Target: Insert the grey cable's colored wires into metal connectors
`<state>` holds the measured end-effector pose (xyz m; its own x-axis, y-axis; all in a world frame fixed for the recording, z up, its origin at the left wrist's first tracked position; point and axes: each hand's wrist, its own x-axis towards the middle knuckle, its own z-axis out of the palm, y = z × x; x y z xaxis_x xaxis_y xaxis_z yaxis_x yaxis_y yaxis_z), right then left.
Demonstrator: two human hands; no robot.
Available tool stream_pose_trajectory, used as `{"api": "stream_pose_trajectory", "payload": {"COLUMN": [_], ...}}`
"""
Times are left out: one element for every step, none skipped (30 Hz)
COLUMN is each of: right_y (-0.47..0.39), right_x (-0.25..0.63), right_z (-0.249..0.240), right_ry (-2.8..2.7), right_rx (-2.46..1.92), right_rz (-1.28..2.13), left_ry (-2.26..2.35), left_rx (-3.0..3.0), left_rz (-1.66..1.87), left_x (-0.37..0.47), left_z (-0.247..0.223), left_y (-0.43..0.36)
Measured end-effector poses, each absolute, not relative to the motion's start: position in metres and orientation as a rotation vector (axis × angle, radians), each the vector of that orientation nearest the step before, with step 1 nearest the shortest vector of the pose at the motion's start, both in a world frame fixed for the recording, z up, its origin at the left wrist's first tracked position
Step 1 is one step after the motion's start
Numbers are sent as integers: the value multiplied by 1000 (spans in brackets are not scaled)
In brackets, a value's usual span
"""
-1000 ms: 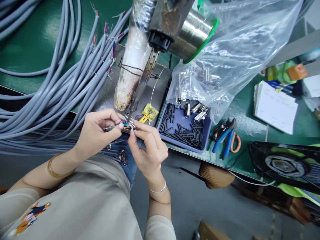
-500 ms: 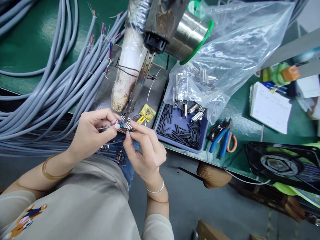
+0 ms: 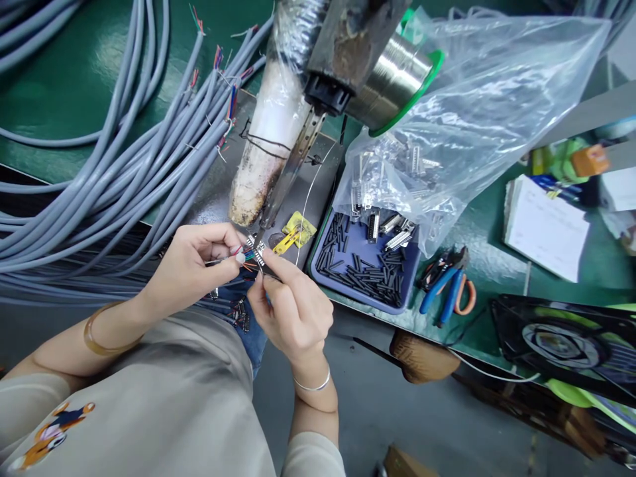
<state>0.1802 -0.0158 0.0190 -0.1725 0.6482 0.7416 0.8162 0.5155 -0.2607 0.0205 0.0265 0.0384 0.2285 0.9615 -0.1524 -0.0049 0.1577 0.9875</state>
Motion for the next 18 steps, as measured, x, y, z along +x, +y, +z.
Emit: {"api": "stream_pose_trajectory", "payload": {"right_y": [-16, -16, -16, -16, -16, -17, -17, -17, -18, -19, -20, -22, -23, -25, -27, -29, -31, -32], "right_x": [182, 183, 184, 185, 185, 185, 185, 184, 184, 184, 184, 184, 185, 186, 188, 189, 190, 191], "right_z": [17, 15, 14, 12, 11, 11, 10, 10, 11, 11, 12, 13, 14, 16, 18, 21, 23, 26], "right_ry": [-1918, -1930, -1935, -1929, -1915, -1893, -1862, -1821, -1775, -1728, -1676, -1621, -1570, -1532, -1516, -1527, -1572, -1649], "right_rx": [-1187, -1170, -1155, -1143, -1136, -1138, -1154, -1175, -1208, -1245, -1281, -1307, -1323, -1329, -1331, -1334, -1339, -1347], "right_rz": [-267, -279, -282, -282, -276, -263, -232, -176, -84, 37, 167, 280, 350, 361, 330, 282, 244, 230], "left_ry": [1090, 1086, 1083, 1075, 1064, 1046, 1025, 1000, 974, 949, 929, 915, 909, 906, 907, 908, 908, 907], "left_rx": [1170, 1162, 1153, 1141, 1124, 1101, 1074, 1041, 1006, 972, 941, 918, 902, 894, 893, 895, 898, 902], "left_rz": [930, 925, 921, 915, 907, 893, 872, 846, 819, 793, 774, 760, 756, 757, 760, 763, 765, 767], "left_x": [21, 20, 20, 20, 19, 19, 17, 16, 14, 13, 11, 10, 9, 8, 8, 8, 8, 8], "left_z": [37, 37, 36, 36, 36, 37, 37, 36, 35, 34, 32, 31, 29, 28, 28, 28, 28, 29], "left_y": [26, 26, 25, 25, 25, 24, 24, 24, 24, 24, 24, 24, 24, 23, 22, 21, 20, 19]}}
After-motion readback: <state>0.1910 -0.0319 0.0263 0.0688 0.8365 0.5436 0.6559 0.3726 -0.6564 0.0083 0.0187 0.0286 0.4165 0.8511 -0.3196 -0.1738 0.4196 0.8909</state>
